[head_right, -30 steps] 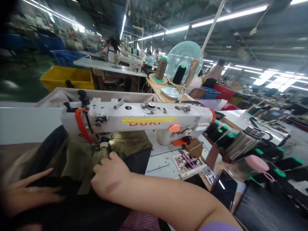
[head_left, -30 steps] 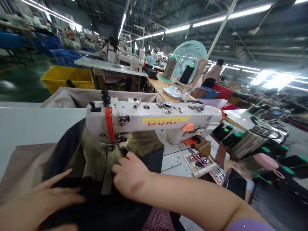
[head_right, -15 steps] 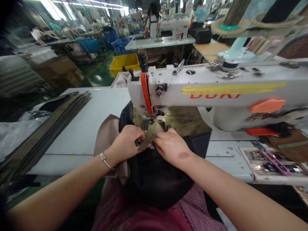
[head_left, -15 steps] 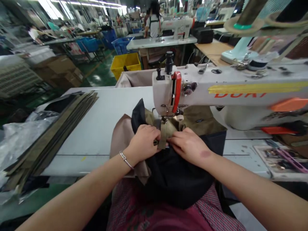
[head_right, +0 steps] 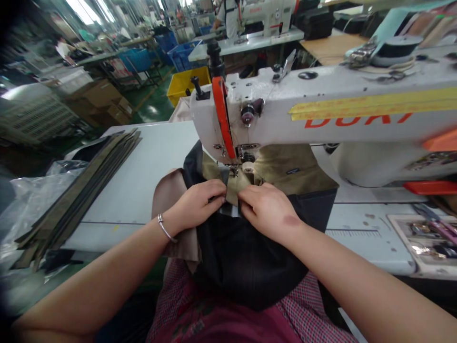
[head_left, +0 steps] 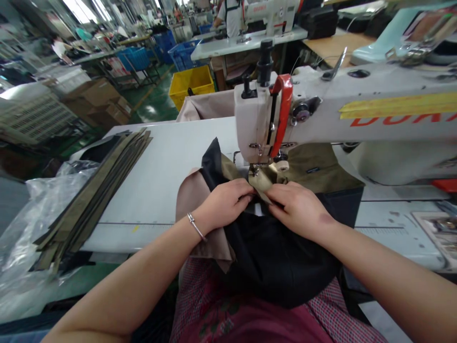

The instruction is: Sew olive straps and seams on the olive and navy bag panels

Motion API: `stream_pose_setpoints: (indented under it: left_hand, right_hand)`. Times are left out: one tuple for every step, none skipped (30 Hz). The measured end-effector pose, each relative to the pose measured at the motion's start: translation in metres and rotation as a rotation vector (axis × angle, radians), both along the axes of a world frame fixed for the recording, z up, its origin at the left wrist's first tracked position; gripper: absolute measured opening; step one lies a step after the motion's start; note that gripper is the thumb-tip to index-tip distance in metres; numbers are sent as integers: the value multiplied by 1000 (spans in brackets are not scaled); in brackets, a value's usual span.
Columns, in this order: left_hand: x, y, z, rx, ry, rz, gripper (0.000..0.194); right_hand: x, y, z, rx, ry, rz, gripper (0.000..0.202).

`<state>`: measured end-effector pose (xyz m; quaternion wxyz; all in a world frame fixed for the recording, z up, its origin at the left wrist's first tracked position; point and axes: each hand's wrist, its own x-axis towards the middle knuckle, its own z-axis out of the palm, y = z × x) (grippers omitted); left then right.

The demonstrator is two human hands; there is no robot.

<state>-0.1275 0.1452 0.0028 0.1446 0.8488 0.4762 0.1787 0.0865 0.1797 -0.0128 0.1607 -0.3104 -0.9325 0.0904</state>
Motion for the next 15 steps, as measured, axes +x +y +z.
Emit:
stream_pose_setpoints:
  left_hand:
    - [0,1,0,-13,-4,3,15]
    - [0,2,0,-21,-10,8,14]
    - [0,2,0,-27,-20,14,12]
    - [0,3,-1,-33,-36,18,13]
    - [0,3,-2,-39,-54,19,16]
    - [1,3,-2,-44,-72,21,19]
    - [1,3,-3,-47,-87,21,19]
    - [1,3,-4,-48,-99,20,18]
    - [1,3,-5,-47,-111,18,16]
    - [0,3,-6,-44,-124,15,15]
    - [0,3,-7,-42,-136,10,15]
    - [0,3,-7,-40,-149,5,15]
    - [0,3,-8,-38,-163,-2,16]
    - [-1,3,-8,-36,-177,-9,17]
    - [-1,3,-9,-34,-188,-15,18]
  right_hand:
    - [0,0,0,-2,6,-3,12]
    - [0,0,0,-4,14,-4,13]
    - [0,0,-1,-6,22,-6,13]
    - [0,1,-1,-8,28,-9,14]
    - [0,1,-2,-9,32,-12,14]
    - [0,1,-2,-9,34,-14,13]
    - [0,1,-3,-11,36,-15,13]
    - [0,1,-3,-14,40,-15,13]
    - [1,1,-4,-19,49,-14,13]
    - [1,1,-4,-25,59,-11,13]
    - [1,1,-5,-32,70,-10,14]
    - [1,2,-5,-38,78,-7,14]
    - [2,2,-5,-41,84,-8,15]
    - [2,2,-5,-43,89,-8,15]
    - [2,2,-5,-44,92,-8,16]
